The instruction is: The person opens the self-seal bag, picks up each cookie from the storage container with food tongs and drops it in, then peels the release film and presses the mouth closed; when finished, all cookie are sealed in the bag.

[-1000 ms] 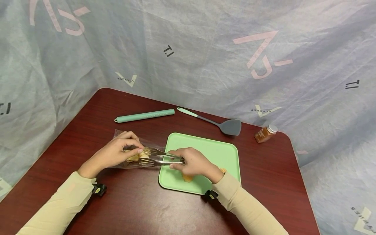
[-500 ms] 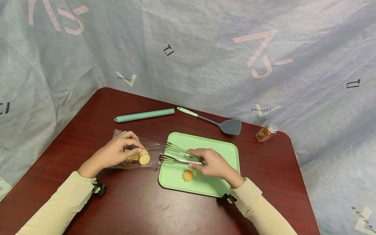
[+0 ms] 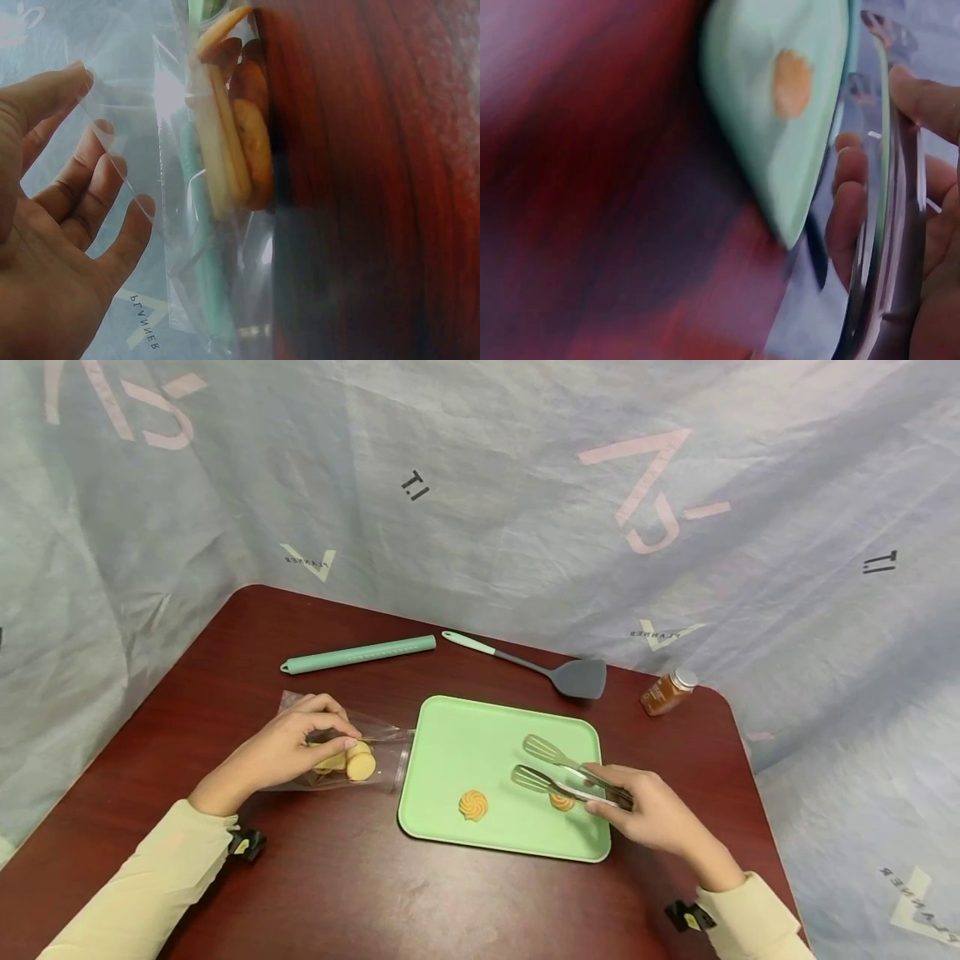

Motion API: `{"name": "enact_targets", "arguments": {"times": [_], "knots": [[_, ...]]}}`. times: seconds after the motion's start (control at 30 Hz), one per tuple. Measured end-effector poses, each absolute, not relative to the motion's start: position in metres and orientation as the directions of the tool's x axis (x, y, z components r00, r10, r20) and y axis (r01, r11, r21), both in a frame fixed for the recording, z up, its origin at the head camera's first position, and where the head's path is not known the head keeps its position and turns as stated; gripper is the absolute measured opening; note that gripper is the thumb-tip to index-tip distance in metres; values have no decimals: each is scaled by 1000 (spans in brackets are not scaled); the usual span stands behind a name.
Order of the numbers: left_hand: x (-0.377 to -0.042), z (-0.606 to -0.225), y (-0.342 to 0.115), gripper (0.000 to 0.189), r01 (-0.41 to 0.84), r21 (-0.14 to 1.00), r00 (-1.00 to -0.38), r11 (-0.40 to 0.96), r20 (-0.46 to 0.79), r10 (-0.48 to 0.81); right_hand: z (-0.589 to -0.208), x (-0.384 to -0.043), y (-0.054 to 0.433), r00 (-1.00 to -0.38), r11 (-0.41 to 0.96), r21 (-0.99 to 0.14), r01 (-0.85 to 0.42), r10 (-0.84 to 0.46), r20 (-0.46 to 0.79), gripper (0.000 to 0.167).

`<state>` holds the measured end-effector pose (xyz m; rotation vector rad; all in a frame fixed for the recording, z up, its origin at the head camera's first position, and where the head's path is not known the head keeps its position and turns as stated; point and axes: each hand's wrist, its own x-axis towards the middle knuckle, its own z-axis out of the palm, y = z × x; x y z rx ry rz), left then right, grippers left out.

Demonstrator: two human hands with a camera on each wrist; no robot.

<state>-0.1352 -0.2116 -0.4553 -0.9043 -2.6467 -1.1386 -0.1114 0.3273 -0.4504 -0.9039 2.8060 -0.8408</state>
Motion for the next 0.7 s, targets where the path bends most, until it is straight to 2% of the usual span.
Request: {"name": "enact_targets", "arguments": {"times": [0.3, 0.7], "knots": [[-136, -456, -212, 11, 571, 625, -812, 532, 332, 481, -453, -85, 373, -853, 730, -479, -488, -515, 84, 52], [-134, -455, -213, 9, 554, 636, -822, 537, 315, 475, -459, -85, 383, -853, 726, -484, -489, -515, 89, 44]]}}
